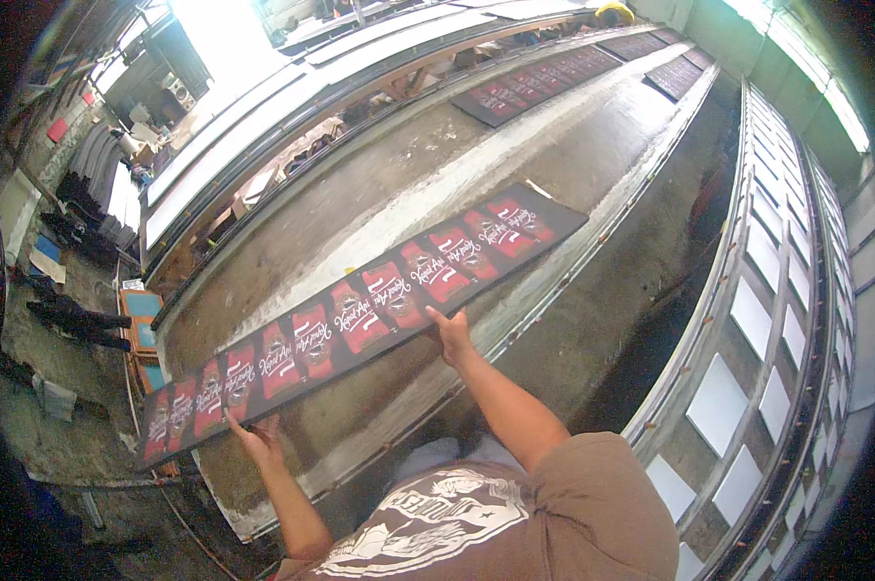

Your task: The person places white rectangular sheets into wooden frames on a long drying rack. They then pick up a large printed sheet with a red and black pattern, carry it to a table, and place it on top of a stack of similar printed sheets.

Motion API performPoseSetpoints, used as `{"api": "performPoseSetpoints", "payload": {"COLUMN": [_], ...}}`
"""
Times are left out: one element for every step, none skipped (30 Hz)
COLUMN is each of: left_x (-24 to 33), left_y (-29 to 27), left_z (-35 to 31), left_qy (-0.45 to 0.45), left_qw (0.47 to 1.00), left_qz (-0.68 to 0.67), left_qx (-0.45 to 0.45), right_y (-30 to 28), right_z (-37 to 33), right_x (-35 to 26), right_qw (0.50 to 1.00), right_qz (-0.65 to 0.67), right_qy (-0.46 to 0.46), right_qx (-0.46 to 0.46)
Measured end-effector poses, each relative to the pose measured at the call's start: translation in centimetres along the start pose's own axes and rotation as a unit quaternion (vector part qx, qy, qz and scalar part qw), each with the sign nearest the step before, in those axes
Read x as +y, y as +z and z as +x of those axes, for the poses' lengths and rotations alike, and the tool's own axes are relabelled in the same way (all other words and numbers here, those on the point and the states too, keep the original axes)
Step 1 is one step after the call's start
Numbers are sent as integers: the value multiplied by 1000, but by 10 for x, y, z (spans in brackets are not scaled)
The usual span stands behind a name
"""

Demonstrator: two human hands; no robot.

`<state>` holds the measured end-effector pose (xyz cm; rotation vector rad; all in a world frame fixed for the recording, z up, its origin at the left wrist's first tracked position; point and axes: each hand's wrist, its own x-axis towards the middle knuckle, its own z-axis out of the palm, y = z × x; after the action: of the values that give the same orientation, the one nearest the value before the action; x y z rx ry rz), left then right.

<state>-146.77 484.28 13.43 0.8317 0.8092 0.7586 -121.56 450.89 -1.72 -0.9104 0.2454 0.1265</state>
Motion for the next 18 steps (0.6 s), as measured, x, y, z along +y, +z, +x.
{"api": "performPoseSetpoints", "payload": {"left_x": [-6, -14, -26, -40, -52, -66, -75, -82, -91, -102, -109, -122, -132, -143, -153, -169, -185, -200], "left_y": [2, 5, 12, 20, 37, 54, 80, 101, 119, 138, 148, 155, 168, 183, 196, 212, 226, 241], "left_z": [8, 14, 19, 22, 18, 12, -3, -15, -25, -33, -37, -33, -38, -43, -49, -57, -63, -71], "left_qy": [-23, -47, -42, -41, -44, -53, -63, -66, -66, -67, -66, -76, -71, -66, -60, -69, -78, -86], "left_qw": [999, 997, 997, 996, 996, 994, 991, 989, 990, 990, 991, 989, 989, 990, 990, 989, 987, 985], "left_qz": [-16, -34, -45, -56, -67, -76, -83, -88, -82, -75, -66, -83, -79, -76, -73, -83, -95, -106], "left_qx": [-26, -49, -46, -48, -48, -65, -82, -95, -96, -98, -98, -98, -101, -103, -105, -104, -103, -102], "right_y": [0, 7, 22, 26, 17, 5, -8, -20, -33, -44, -44, -43, -50, -59, -69, -84, -98, -109], "right_z": [4, 3, 0, 4, 17, 31, 45, 58, 70, 81, 85, 88, 98, 109, 122, 144, 161, 177], "right_x": [-3, -23, -62, -92, -111, -129, -148, -167, -186, -208, -225, -242, -255, -267, -278, -295, -306, -315], "right_qw": [1000, 1000, 999, 998, 998, 997, 996, 996, 996, 996, 996, 995, 996, 997, 997, 997, 995, 993], "right_qz": [-1, 14, 27, 40, 43, 46, 50, 36, 23, 11, 0, -15, -10, -6, -1, -15, -10, -6], "right_qy": [-27, -9, 6, 17, -8, -33, -56, -52, -55, -59, -60, -85, -74, -63, -51, -40, -57, -73], "right_qx": [-13, -22, -33, -39, -44, -48, -52, -68, -68, -69, -69, -53, -53, -53, -54, -68, -81, -94]}}
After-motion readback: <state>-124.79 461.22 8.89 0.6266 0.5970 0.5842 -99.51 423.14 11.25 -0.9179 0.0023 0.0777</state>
